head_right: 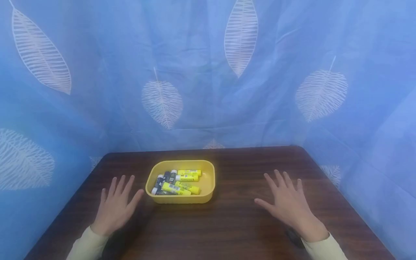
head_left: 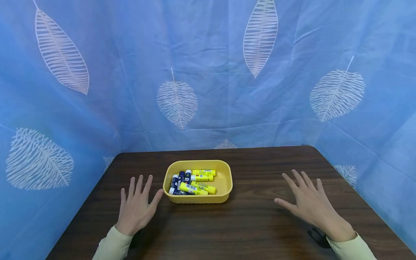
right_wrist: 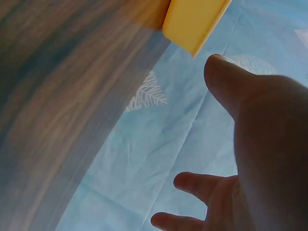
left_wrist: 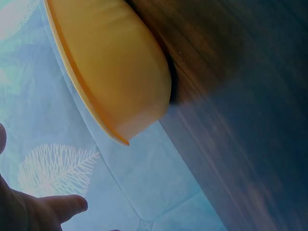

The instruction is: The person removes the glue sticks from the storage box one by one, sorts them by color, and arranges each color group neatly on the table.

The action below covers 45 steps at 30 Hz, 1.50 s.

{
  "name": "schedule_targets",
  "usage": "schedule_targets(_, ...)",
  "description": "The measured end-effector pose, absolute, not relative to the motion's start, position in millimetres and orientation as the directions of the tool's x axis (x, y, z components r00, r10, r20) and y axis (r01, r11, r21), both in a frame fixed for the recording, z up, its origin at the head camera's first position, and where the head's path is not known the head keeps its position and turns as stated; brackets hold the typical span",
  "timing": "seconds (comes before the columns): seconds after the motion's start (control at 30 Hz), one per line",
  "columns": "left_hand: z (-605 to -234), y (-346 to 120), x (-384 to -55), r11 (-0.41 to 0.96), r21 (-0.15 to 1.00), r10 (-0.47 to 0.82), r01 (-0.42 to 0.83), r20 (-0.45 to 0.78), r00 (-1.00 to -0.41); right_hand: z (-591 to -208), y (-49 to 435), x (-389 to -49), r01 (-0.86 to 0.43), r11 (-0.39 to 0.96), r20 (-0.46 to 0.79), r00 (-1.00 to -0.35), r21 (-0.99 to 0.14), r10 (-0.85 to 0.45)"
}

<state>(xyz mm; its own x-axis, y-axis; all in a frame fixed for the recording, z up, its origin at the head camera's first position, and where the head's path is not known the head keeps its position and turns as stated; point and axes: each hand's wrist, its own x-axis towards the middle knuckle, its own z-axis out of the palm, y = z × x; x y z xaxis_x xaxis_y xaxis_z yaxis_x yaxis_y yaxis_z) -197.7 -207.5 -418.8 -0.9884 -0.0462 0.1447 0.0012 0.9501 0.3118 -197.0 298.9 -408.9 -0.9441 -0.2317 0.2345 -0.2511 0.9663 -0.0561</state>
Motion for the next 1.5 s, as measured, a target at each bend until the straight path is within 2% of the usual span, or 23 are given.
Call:
schedule_targets(0.4,-396.6,-210.5,-215.5,0.941,0.332,0.003,0.069,0.197,-0.98,-373.6,285.7,-214.0,-0.313,0.949,0.288,-0.912,-0.025,-0.293)
schedule_targets(0.7,-387.1,-205.1,-229.5,0.905,0.421,-0.002,0.065,0.158,-0.987,-356.6,256.5,-235.1,-0.44,0.893,0.347,-0.855,-0.092,-0.385)
schedule_targets(1.0,-399.4,-203.4,-237.8,0.861,0.499,0.027,0.095,0.142,-0.989,-358.7,213.9,-258.4,-0.521,0.809,0.249,-0.85,-0.273,-0.464)
schedule_targets(1.5,-410.9,-195.4,-236.9,0.842,0.528,0.075,0.114,0.095,-0.993,-380.3,142.8,-280.8,-0.629,0.718,0.165,-0.775,-0.299,-0.61)
